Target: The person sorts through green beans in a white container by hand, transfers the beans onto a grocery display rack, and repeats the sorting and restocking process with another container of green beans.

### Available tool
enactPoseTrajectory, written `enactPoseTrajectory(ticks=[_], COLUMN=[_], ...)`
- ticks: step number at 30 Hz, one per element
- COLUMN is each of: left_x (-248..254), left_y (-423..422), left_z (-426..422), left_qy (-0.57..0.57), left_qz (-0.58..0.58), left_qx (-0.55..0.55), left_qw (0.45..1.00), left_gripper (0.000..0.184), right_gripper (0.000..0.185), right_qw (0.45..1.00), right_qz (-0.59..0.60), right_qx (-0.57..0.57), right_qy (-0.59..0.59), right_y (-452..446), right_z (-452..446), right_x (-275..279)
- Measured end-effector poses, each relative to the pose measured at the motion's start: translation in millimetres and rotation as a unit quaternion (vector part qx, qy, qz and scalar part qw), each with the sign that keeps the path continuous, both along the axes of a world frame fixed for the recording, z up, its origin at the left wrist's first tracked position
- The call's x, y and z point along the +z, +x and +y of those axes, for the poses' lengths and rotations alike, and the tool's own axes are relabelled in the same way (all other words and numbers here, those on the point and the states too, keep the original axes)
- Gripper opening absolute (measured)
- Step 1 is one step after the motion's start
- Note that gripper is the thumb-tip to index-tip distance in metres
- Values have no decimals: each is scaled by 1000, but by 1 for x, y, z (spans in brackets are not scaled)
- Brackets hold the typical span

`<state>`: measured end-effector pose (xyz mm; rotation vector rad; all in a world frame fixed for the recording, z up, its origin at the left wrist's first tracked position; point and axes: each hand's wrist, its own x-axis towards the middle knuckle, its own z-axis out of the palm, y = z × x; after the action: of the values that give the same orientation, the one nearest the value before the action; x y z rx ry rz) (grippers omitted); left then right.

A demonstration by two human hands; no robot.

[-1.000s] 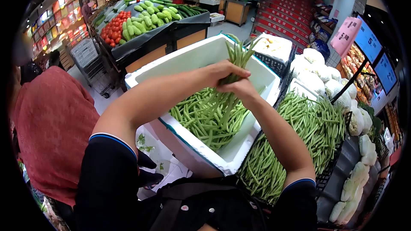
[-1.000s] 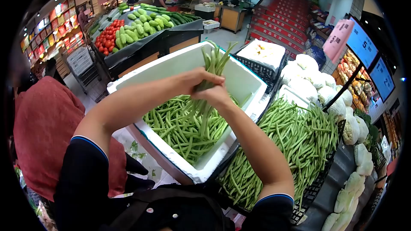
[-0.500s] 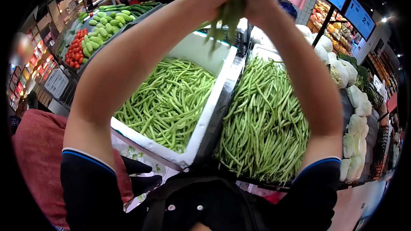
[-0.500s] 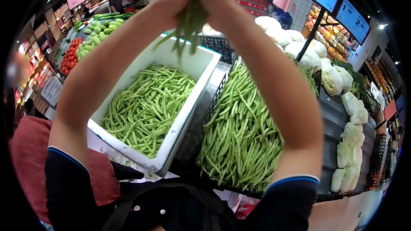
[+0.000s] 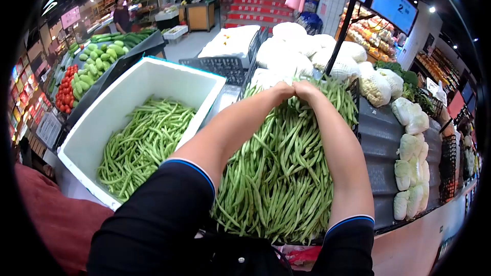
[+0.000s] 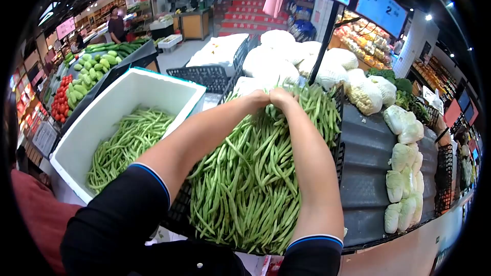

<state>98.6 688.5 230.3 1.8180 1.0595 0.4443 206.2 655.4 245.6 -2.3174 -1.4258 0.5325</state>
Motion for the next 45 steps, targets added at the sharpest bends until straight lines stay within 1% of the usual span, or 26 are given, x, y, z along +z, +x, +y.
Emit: enactPoseTrajectory(ticks=[2,3,5,6,7,9,10,11,13,14,15,16,17,19,21,23,26,29,31,33,35,37,39,41,42,45], left_x=[7,27,55,94,123,171,179,179,168,154,133,121,76,59,59,51,47,46,48,49,52,56,61,60,60,60], left_y=[-17,-31,-47,-96,-148,-252,-304,-351,-442,-478,-512,-528,-561,-564,-555,-561,-560,-560,-559,-553,-545,-539,-534,-532,-531,-532], left_z=[-2,2,49,34,9,-29,-38,-55,-89,-111,-131,-158,-159,-190,-202,-199,-199,-198,-196,-195,-193,-193,-195,-193,-194,-195], left_qy=[61,111,168,233,182,243,392,336,344,396,395,355,425,395,355,329,315,352,390,410,424,433,439,438,430,413], left_qz=[63,100,249,200,105,81,129,135,268,316,287,340,231,219,204,177,148,141,140,130,110,100,99,109,115,132], left_qx=[-46,-71,-100,-149,-79,-134,-162,-87,-12,24,79,145,171,225,298,342,373,364,358,354,360,360,362,364,372,387], left_qw=[995,986,949,940,974,957,896,928,900,862,869,859,858,863,862,862,860,851,837,831,824,820,816,815,815,814], left_gripper=[57,54,50,41,37,40,39,40,44,40,38,40,39,36,31,29,26,18,14,14,13,13,13,14,16,18], right_gripper=[47,40,38,42,47,54,58,63,75,81,86,95,104,119,128,128,123,119,117,116,125,129,118,104,93,91], right_qw=[986,990,990,982,985,953,950,943,914,906,896,876,853,843,839,846,809,817,846,858,867,886,884,850,850,829], right_qz=[-137,-93,-92,-166,-145,-146,-96,-49,-48,-64,-81,-134,-189,-236,-220,-253,-351,-321,-243,-195,-156,-118,-113,-142,-171,-265], right_qx=[60,87,66,77,64,156,206,252,363,392,421,454,481,482,497,468,472,478,475,474,465,443,437,458,462,479], right_qy=[-73,-68,86,45,60,217,216,214,175,144,117,92,74,42,-22,-29,10,-16,-6,-25,-93,-74,-118,-218,-187,-119], right_y=[-5,-17,16,-9,-32,-60,-87,-122,-201,-241,-277,-309,-340,-390,-422,-440,-454,-458,-457,-459,-461,-457,-459,-464,-468,-473], right_z=[12,-8,16,-3,-16,-11,-3,2,13,16,25,46,77,112,140,166,160,182,175,169,165,165,159,153,155,164], right_x=[-7,19,-7,24,45,50,54,59,60,59,56,40,21,-20,-41,-70,-60,-96,-123,-116,-109,-115,-102,-79,-85,-103])
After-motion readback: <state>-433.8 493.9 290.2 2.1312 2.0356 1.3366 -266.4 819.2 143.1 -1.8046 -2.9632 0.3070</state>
